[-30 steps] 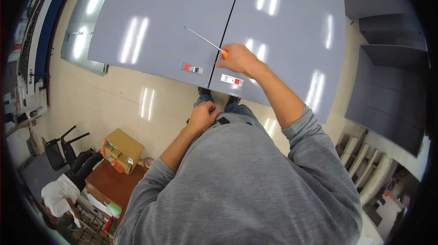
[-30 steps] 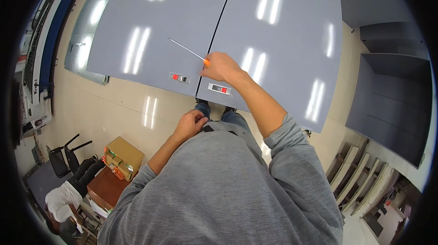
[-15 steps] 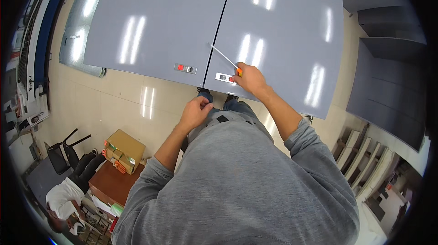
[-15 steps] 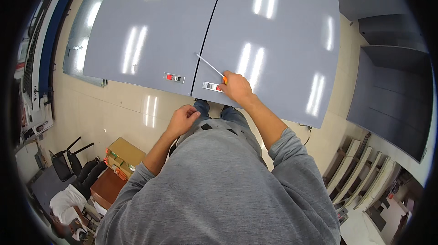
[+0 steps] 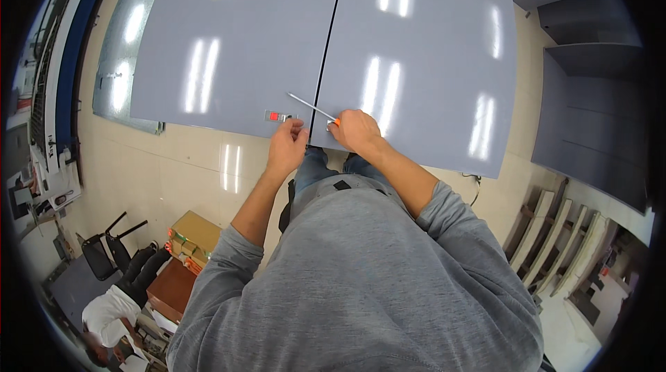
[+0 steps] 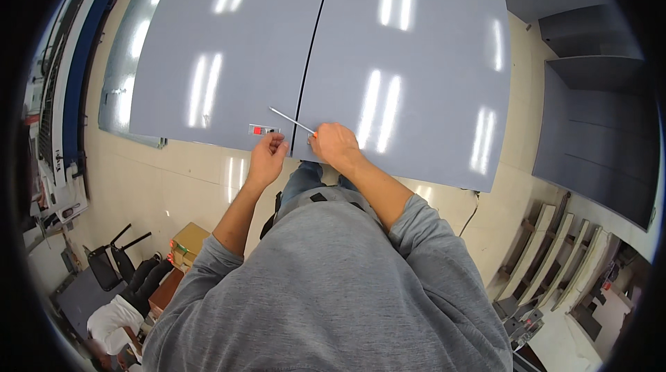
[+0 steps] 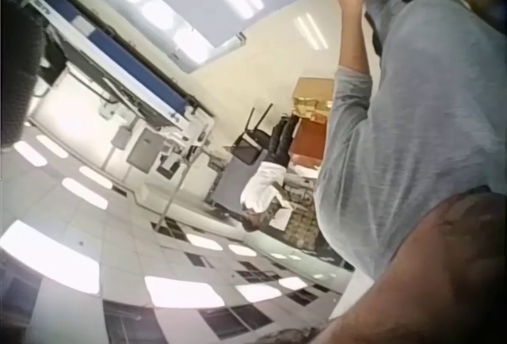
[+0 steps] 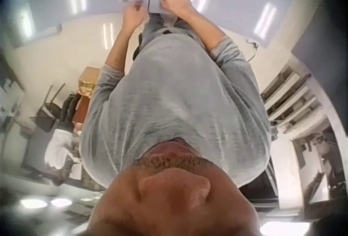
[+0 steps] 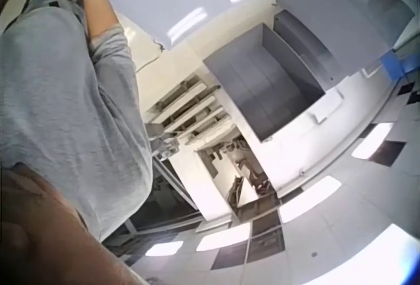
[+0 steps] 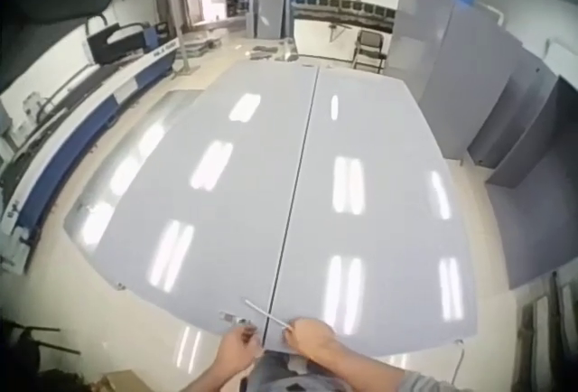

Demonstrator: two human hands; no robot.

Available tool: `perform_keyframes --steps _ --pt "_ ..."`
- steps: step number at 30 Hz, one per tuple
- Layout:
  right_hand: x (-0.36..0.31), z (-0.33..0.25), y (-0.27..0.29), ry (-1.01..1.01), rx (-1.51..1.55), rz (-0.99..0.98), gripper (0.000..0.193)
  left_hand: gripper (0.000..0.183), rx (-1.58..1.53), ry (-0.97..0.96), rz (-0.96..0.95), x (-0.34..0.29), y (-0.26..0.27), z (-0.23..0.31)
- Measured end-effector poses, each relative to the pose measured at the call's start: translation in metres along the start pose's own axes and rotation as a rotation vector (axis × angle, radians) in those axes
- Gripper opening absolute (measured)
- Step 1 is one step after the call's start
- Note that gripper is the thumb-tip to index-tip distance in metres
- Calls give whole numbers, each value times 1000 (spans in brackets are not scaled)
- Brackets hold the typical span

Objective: Using a screwdriver to unscrew and move grey metal panels in a workshop.

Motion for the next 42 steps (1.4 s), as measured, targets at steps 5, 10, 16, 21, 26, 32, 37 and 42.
perform_keyframes --steps 5,10,16,21,26,32,37,42 --pt "13 9 -11 -3 17 -85 40 25 15 -72 0 22 -5 -3" --pt "7 4 -5 -15 45 -57 40 24 182 -139 2 31 -14 10" --pt "12 16 -39 88 -51 -78 38 24 208 -148 9 24 -24 7" --pt "9 16 -30 5 1 -70 39 26 135 -129 24 20 -24 -1" --pt "-2 10 -1 49 45 -66 43 34 175 -81 27 32 -24 5" --pt "-34 1 41 104 93 -75 41 46 -712 428 -174 68 -64 11" --pt "-73 1 90 156 166 -23 40 48 -391 119 -232 37 -29 93" --pt "-152 8 209 239 279 47 41 44 -338 -263 -450 -18 9 253"
Point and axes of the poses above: each hand's wrist, its own x-axis towards the middle knuckle, its own y-axis out of the back of the hand, z = x × y, the point moved 3 cm from there along x, towards the middle knuckle, and after that the axes turned 10 degrees about z, right-handed, at the moved point
